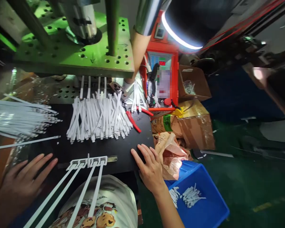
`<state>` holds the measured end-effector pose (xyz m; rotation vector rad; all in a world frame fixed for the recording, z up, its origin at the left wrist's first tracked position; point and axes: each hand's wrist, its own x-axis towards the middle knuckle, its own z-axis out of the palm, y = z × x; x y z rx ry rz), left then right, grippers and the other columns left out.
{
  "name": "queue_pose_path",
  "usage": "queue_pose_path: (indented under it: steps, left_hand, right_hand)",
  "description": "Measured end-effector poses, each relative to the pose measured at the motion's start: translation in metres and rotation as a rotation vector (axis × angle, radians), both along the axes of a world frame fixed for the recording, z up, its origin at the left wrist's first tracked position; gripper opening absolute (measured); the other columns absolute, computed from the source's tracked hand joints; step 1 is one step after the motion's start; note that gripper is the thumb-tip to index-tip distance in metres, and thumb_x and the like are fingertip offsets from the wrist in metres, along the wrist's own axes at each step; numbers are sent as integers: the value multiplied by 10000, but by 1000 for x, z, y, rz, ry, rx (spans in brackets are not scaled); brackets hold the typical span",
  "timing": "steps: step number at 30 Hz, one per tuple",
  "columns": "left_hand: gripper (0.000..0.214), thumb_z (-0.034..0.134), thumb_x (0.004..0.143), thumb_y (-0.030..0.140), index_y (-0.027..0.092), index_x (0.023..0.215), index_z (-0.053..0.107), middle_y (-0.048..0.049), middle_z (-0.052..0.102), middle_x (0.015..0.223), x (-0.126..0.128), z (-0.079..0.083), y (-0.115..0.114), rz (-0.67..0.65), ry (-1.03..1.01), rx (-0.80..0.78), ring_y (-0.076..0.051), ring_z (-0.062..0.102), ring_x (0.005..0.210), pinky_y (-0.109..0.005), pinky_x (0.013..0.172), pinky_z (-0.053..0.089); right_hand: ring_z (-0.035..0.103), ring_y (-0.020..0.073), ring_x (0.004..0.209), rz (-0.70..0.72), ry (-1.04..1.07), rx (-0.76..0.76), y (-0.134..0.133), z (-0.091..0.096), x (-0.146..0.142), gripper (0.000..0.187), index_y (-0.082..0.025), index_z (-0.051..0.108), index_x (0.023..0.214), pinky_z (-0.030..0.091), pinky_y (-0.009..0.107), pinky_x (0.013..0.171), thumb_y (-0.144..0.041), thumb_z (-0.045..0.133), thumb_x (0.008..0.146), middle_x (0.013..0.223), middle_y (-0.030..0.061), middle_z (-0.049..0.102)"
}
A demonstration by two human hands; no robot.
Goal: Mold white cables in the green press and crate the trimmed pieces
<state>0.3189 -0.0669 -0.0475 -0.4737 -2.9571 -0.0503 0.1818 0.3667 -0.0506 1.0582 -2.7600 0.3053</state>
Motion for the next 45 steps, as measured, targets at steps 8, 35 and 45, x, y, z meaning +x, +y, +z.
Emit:
queue_pose_path:
  steps: [8, 35, 45]
  left_hand:
    - [648, 474, 882, 25, 245, 1488, 409, -130, 553, 1421, -4, 14, 10, 30, 41, -195, -318, 520, 1324, -521, 1087, 404]
    - [264, 413, 998, 106, 134, 1231, 535, -80, 568, 991, -57, 40, 52, -37, -266, 403, -197, 613, 912, -281, 699, 518]
    - [323, 535, 963, 80, 144, 1279, 553, -59, 660, 999, -131, 99, 62, -208, 266, 395, -166, 643, 891, -304, 860, 496]
  right_hand:
    - [551, 373, 1266, -4, -19, -29, 2, -6, 0, 840, -325, 272, 1579, 429, 610, 1025, -24, 474, 822, 1390, 146, 554]
    - [669, 132, 680, 106, -168, -654, -171, 85, -106, 229, -200, 682, 952, 516, 257, 629, -155, 458, 967, 859, 35, 709]
    - [712, 141, 719, 25, -94, -637, -139, 78, -76, 152, -201, 648, 991, 529, 240, 665, -145, 508, 967, 814, 12, 734]
